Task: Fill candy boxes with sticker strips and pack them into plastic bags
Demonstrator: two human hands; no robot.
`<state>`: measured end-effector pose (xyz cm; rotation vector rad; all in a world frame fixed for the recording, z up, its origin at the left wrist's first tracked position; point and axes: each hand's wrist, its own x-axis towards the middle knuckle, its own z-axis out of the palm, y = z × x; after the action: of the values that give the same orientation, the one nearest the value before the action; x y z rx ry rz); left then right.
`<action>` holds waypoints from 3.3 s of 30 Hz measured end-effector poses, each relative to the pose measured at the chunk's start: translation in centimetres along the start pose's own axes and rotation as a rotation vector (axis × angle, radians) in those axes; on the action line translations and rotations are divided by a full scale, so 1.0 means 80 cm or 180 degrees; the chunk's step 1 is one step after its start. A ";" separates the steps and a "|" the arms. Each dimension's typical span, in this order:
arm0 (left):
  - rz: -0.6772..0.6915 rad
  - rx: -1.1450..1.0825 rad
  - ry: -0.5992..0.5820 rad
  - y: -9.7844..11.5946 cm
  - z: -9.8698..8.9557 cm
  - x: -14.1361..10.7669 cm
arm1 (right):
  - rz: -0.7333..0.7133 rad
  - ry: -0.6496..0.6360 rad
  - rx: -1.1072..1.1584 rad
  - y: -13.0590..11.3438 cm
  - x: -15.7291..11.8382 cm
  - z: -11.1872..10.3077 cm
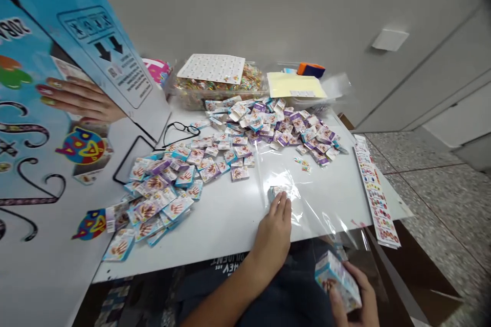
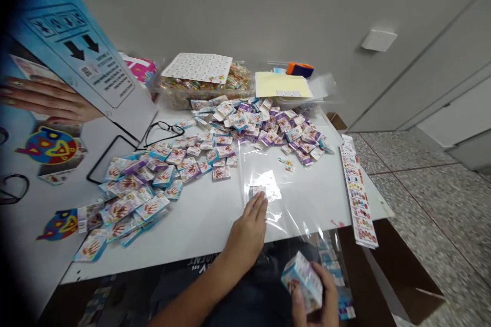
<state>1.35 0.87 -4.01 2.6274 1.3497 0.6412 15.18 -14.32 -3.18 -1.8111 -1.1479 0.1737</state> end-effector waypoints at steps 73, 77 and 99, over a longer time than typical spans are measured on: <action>-0.0210 -0.0517 0.0097 -0.007 -0.004 -0.009 | -0.0521 -0.1542 0.0111 0.040 0.168 0.132; -0.0078 -0.0717 0.0023 -0.009 -0.007 -0.009 | -0.0607 -0.1485 -0.0034 0.036 0.166 0.135; 0.0478 -0.0764 -0.0524 -0.028 -0.017 0.030 | -0.0866 -0.1891 -0.0589 0.033 0.195 0.139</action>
<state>0.33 3.98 -2.71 2.5381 0.9726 0.5518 19.26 4.40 -5.86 -1.7889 -1.8657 0.4805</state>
